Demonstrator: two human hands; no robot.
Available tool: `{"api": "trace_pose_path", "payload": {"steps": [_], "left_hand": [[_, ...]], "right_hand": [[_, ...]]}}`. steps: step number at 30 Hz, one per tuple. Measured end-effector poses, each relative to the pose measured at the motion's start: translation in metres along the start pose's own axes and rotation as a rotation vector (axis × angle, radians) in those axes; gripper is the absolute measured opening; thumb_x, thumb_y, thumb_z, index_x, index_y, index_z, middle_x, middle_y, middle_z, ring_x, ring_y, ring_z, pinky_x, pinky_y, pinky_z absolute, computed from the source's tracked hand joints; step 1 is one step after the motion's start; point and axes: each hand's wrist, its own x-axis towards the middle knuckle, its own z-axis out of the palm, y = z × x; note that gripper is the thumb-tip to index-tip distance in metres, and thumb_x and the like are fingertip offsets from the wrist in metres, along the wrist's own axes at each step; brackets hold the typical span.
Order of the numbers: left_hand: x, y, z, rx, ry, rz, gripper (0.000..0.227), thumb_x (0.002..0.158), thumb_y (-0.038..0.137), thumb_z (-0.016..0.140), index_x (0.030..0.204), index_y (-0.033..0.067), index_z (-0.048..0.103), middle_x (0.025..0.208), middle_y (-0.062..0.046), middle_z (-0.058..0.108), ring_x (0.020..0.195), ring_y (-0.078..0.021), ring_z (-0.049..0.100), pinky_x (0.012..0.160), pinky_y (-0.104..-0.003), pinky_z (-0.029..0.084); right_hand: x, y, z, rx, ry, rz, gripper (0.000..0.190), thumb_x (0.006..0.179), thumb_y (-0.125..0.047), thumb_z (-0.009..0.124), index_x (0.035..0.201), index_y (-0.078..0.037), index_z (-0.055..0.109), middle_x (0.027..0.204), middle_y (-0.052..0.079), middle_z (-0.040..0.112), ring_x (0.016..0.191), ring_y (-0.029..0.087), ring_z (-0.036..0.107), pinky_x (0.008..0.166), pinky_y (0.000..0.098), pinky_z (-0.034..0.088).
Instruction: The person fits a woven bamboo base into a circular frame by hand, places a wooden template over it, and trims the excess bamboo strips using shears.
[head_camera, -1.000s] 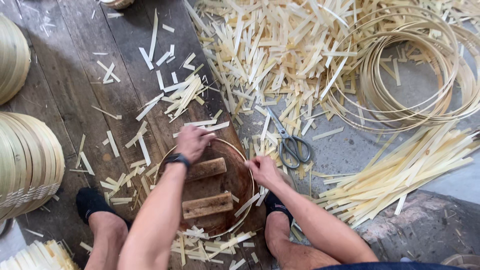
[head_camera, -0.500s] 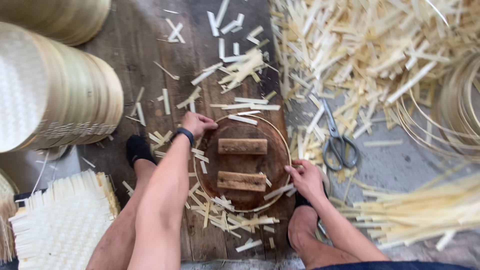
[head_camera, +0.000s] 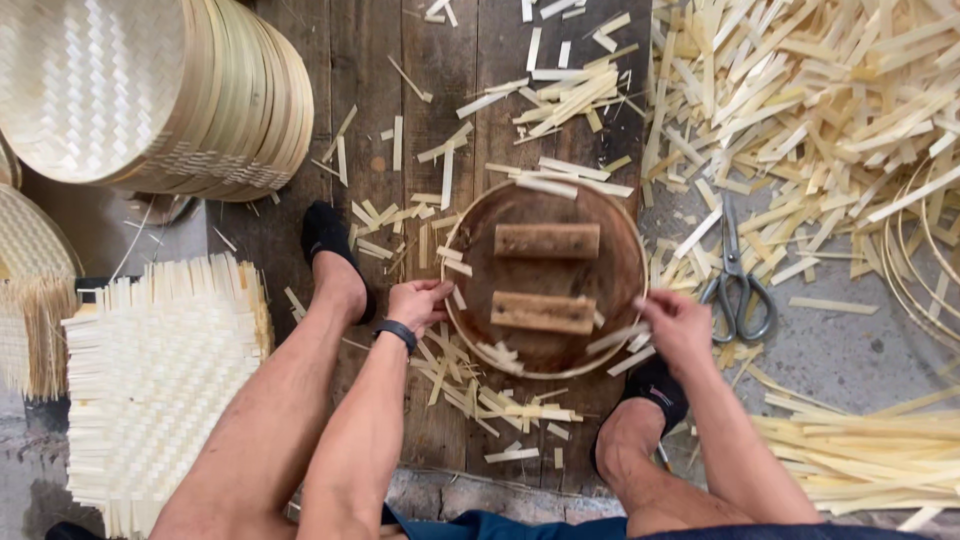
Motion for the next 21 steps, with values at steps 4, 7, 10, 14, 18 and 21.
{"api": "trace_pose_path", "payload": {"steps": [4,7,10,14,18,21], "left_hand": [[-0.049,-0.019,0.034,-0.124,0.052,0.041,0.042,0.09,0.019,0.08,0.119,-0.0102,0.069,0.101,-0.012,0.075,0.082,-0.0223,0.071,0.067,-0.036,0.063],[-0.08,-0.049,0.053,0.118,0.069,-0.148,0.046,0.083,0.003,0.082,0.12,-0.0083,0.057,0.102,-0.011,0.07,0.088,-0.0254,0.075,0.074,-0.037,0.069],[-0.079,-0.072,0.063,-0.206,-0.002,-0.127,0.038,0.083,0.001,0.077,0.115,-0.0109,0.061,0.099,-0.015,0.075,0.088,-0.0246,0.077,0.074,-0.035,0.069],[-0.077,-0.086,0.054,-0.245,0.007,-0.091,0.034,0.085,-0.001,0.079,0.111,-0.014,0.061,0.098,-0.018,0.072,0.087,-0.0293,0.073,0.072,-0.038,0.066],[-0.074,-0.071,0.056,-0.157,0.17,-0.03,0.036,0.081,-0.001,0.081,0.113,-0.0093,0.066,0.103,-0.015,0.073,0.092,-0.0269,0.073,0.083,-0.039,0.064],[-0.065,-0.069,0.049,-0.391,0.126,-0.106,0.038,0.089,0.015,0.078,0.116,-0.0086,0.065,0.108,-0.017,0.074,0.097,-0.0295,0.074,0.089,-0.043,0.063]], "right_hand": [[0.015,-0.012,-0.016,0.175,-0.193,0.142,0.028,0.088,-0.013,0.079,0.108,0.006,0.073,0.09,0.011,0.074,0.07,0.017,0.069,0.061,0.0289,0.059],[-0.006,0.005,-0.005,0.224,-0.257,0.128,0.019,0.088,-0.005,0.077,0.1,0.007,0.069,0.086,0.01,0.073,0.07,0.017,0.071,0.061,0.0282,0.062],[-0.008,0.011,0.0,0.327,-0.204,0.158,0.015,0.086,-0.002,0.075,0.097,0.004,0.067,0.083,0.009,0.073,0.069,0.019,0.074,0.059,0.0308,0.064],[-0.004,0.01,0.001,0.203,-0.164,0.117,0.017,0.087,-0.002,0.077,0.1,0.005,0.068,0.083,0.01,0.072,0.065,0.016,0.07,0.054,0.0283,0.061],[-0.042,-0.05,-0.003,-0.24,0.002,-0.244,0.049,0.082,-0.017,0.085,0.12,0.007,0.065,0.105,0.02,0.069,0.091,0.031,0.066,0.075,0.0433,0.056],[-0.063,-0.107,0.013,-0.611,0.063,-0.757,0.078,0.072,-0.033,0.09,0.133,0.001,0.057,0.12,0.02,0.063,0.111,0.036,0.06,0.093,0.0502,0.047]]}}
